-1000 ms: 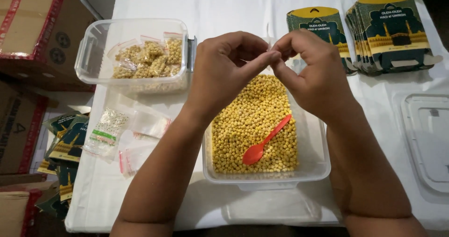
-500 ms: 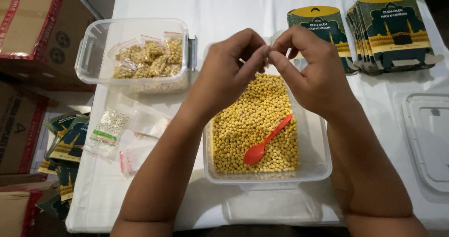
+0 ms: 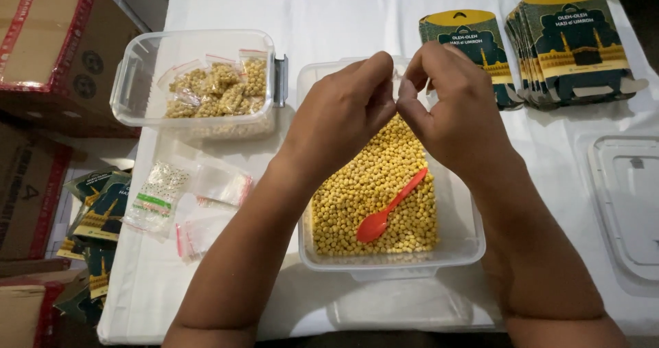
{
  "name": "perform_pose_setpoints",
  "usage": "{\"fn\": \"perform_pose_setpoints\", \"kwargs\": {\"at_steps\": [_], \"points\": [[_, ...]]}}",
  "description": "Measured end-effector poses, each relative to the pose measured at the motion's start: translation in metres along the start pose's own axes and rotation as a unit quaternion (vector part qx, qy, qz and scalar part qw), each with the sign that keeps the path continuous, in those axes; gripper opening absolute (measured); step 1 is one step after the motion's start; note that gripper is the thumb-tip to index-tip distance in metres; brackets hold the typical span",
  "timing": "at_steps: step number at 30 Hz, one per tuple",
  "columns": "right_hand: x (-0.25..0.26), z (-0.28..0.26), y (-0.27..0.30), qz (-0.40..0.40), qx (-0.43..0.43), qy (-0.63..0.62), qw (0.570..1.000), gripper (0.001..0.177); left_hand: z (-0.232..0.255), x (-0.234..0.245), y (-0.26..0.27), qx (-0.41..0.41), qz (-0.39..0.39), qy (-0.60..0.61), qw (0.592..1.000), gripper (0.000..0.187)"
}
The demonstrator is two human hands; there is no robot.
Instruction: Packing small yellow beads into plastic bags using a spoon and sealing them.
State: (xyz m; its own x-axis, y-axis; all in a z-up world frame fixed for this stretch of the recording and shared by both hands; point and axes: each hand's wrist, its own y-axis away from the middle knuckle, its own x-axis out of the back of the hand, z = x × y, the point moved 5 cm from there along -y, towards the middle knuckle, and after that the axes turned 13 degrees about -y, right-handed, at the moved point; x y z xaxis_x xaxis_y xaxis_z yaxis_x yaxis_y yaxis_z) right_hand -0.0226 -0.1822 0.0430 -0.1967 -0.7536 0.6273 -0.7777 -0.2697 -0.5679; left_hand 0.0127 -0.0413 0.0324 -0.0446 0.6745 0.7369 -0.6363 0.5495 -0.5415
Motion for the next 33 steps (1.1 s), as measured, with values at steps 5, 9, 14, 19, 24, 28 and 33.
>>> {"fn": "perform_pose_setpoints", "kwargs": {"at_steps": [5,9,14,19,24,28,33], "points": [[0.003,-0.008,-0.002,-0.008,0.025,-0.006,1.0,0.01,0.008,0.007,0.002,-0.051,0.035,-0.036,0.997,0.012],[0.005,-0.011,-0.003,-0.004,0.02,-0.016,1.0,0.01,0.013,0.014,0.002,-0.086,0.076,-0.081,0.99,0.017],[0.017,-0.005,-0.001,0.019,-0.059,-0.113,0.992,0.011,0.015,0.031,0.004,-0.15,0.091,-0.197,0.965,0.072],[0.018,-0.008,-0.002,0.006,-0.09,-0.128,0.988,0.01,0.017,0.026,0.003,-0.2,0.11,-0.176,0.958,0.043],[0.016,-0.011,-0.004,-0.001,-0.131,-0.162,0.978,0.012,0.015,0.023,0.004,-0.205,0.091,-0.158,0.962,0.052],[0.016,-0.008,-0.003,0.019,-0.142,-0.146,0.979,0.009,0.016,0.022,0.003,-0.194,0.085,-0.133,0.968,0.049],[0.01,0.001,0.001,0.026,-0.166,-0.16,0.973,0.023,0.015,0.019,0.003,-0.176,0.078,-0.151,0.97,0.049]]}}
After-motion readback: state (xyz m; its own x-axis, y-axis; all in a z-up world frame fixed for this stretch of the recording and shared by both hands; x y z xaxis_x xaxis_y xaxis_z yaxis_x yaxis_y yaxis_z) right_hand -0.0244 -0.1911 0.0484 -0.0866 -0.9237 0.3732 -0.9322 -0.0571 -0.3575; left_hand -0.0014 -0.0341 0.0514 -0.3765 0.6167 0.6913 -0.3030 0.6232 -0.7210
